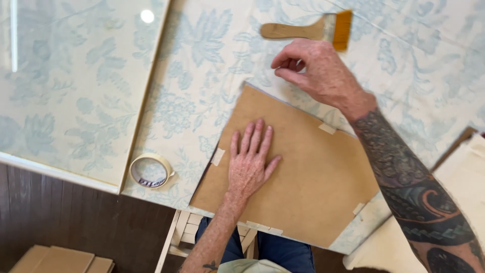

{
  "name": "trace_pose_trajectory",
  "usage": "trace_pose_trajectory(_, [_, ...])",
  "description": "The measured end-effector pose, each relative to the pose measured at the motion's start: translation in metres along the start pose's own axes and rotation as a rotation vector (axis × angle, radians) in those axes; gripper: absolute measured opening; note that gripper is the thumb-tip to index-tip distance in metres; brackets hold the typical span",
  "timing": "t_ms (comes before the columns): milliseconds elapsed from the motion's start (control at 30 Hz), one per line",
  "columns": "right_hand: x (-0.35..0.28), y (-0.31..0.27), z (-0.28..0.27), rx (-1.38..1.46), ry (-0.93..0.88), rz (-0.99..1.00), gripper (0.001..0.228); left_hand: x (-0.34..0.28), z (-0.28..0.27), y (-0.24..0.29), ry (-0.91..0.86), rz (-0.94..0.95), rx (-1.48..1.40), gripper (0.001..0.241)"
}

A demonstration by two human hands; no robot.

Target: Applying and folding masking tape along the edges of a board to secure it, likely as part of a framing or finishing process.

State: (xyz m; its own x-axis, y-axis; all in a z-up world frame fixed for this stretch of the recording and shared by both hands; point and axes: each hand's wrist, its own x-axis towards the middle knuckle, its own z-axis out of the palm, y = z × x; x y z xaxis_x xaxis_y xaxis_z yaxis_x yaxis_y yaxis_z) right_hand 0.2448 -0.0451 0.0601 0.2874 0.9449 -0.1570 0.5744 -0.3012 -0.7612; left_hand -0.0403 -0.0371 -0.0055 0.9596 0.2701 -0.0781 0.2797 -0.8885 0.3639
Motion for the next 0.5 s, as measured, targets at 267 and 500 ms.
trace_pose_trajectory(267, [-0.157,0.037,-0.047,0.045,0.247,0.399,0.016,-0.001,0.017,0.0,0.018,-0.017,0.031,0.08])
trace_pose_trajectory(500, [-0.285,0.078,-0.023,0.162,0.385,0.643,0.021,0.001,0.029,-0.003,0.032,0.034,0.108,0.081])
